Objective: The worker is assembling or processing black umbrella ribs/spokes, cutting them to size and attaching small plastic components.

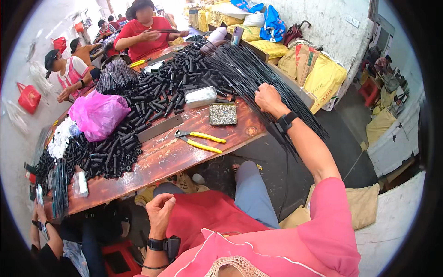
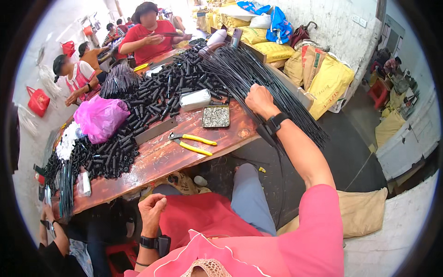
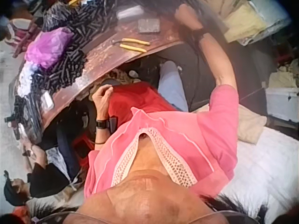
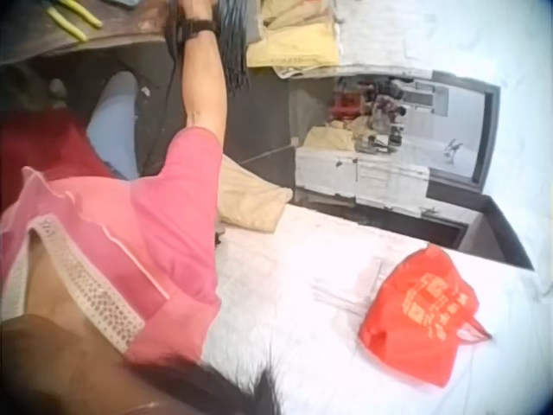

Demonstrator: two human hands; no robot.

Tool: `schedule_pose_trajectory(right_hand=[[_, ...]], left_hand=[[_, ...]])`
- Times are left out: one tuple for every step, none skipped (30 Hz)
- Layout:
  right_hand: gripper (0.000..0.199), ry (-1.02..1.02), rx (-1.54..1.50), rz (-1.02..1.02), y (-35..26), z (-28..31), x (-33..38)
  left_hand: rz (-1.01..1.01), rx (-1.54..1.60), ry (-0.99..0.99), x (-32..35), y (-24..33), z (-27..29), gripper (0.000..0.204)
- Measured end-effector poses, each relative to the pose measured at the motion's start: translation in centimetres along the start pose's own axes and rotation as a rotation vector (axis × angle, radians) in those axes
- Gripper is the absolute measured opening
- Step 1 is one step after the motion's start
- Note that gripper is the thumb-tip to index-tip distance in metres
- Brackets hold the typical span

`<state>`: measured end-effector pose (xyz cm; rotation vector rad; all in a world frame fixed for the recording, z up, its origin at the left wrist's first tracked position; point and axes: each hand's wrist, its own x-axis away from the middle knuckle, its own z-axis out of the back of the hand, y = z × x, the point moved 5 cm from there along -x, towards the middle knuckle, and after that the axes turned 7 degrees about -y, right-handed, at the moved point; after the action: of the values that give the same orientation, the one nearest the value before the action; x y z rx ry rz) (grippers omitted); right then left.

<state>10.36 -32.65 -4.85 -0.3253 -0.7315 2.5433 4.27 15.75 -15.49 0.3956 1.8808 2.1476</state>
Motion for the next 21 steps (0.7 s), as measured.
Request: schedule_pose_trajectory(right_hand=[[0.029,0.000,0.000,-0.003,-0.3,0.3,0.1],[0.028,-0.054,-0.114,-0.086,0.0,0.2,0.1],[0.028,-0.109,-0.227,-0.169,0.4,0.0,0.2],[0.026,-0.108,-0.174,-0.162,0.7,-0.3,-0.1],[0.026,-0.109,-0.171,-0.165,1.2,-0.8,-0.2],[0.025,-0.027,0.011,-0.097,0.9,-0.8,-0.2],[0.025,0.055,0.194,-0.028,0.5,-0.7,-0.2],[0.025,-0.003,0.221,-0.054,0.8,-0.7,-0.5],[0.025,-0.006,0.223,-0.053,0.5,-0.5,-0.5],[0.025,0.007,0.201,-0.057,0.3,-0.2,-0.4],[0.024,0.019,0.180,-0.061,0.3,0.0,-0.5],[0.025,0.062,0.139,-0.061,0.1,0.3,-0.6],[0.025,0.062,0.139,-0.054,-0.1,0.6,-0.9],[0.027,0.038,0.095,-0.076,-0.1,0.9,-1.2],[0.028,0.015,0.054,-0.099,-0.3,1.2,-1.4],[0.032,0.054,-0.013,-0.059,0.7,1.3,-2.2],[0.032,0.057,-0.009,-0.061,1.7,1.5,-3.4],[0.030,0.089,-0.066,-0.009,2.0,1.7,-4.6],[0.029,0.114,-0.126,0.040,0.9,1.8,-4.4],[0.027,-0.012,-0.387,-0.057,0.8,1.9,-4.5],[0.025,-0.023,-0.497,-0.061,-0.3,2.5,-4.2]], left_hand=[[-0.034,-0.023,-0.015,-0.3,0.3,-0.3,0.007],[-0.040,-0.024,-0.027,-0.5,0.2,-0.3,0.007],[-0.038,-0.023,-0.029,-0.5,0.4,-0.5,0.007],[-0.038,-0.027,-0.032,-0.6,0.7,-0.8,0.007],[-0.038,-0.032,-0.034,-0.7,0.8,-1.0,0.007],[-0.035,-0.031,-0.035,-0.8,0.9,-1.1,0.007],[-0.035,-0.018,-0.044,-0.8,0.9,-1.1,0.007],[-0.035,-0.004,-0.053,-1.0,0.9,-1.3,0.008],[-0.032,-0.003,-0.051,-1.1,1.2,-1.3,0.008],[-0.046,-0.004,-0.059,-1.2,1.6,-1.5,0.008],[-0.060,-0.006,-0.068,-1.4,2.0,-1.7,0.008],[-0.062,-0.005,-0.062,-1.8,2.3,-1.8,0.008],[-0.068,0.000,-0.069,-2.1,2.6,-1.9,0.008],[-0.076,0.004,-0.076,-2.5,3.0,-2.1,0.008],[-0.078,0.007,-0.071,-3.1,3.5,-2.4,0.008],[-0.147,-0.058,-0.089,-3.9,4.5,-3.1,0.008],[-0.218,-0.123,-0.107,-4.7,5.4,-3.8,0.008],[-0.320,-0.169,-0.096,-5.8,5.1,-4.1,0.012],[-0.309,-0.170,-0.092,-6.5,6.0,-4.6,0.012],[-0.330,-0.281,-0.077,-7.2,7.5,-5.6,0.015],[-0.352,-0.392,-0.062,-8.0,8.6,-6.7,0.018]])
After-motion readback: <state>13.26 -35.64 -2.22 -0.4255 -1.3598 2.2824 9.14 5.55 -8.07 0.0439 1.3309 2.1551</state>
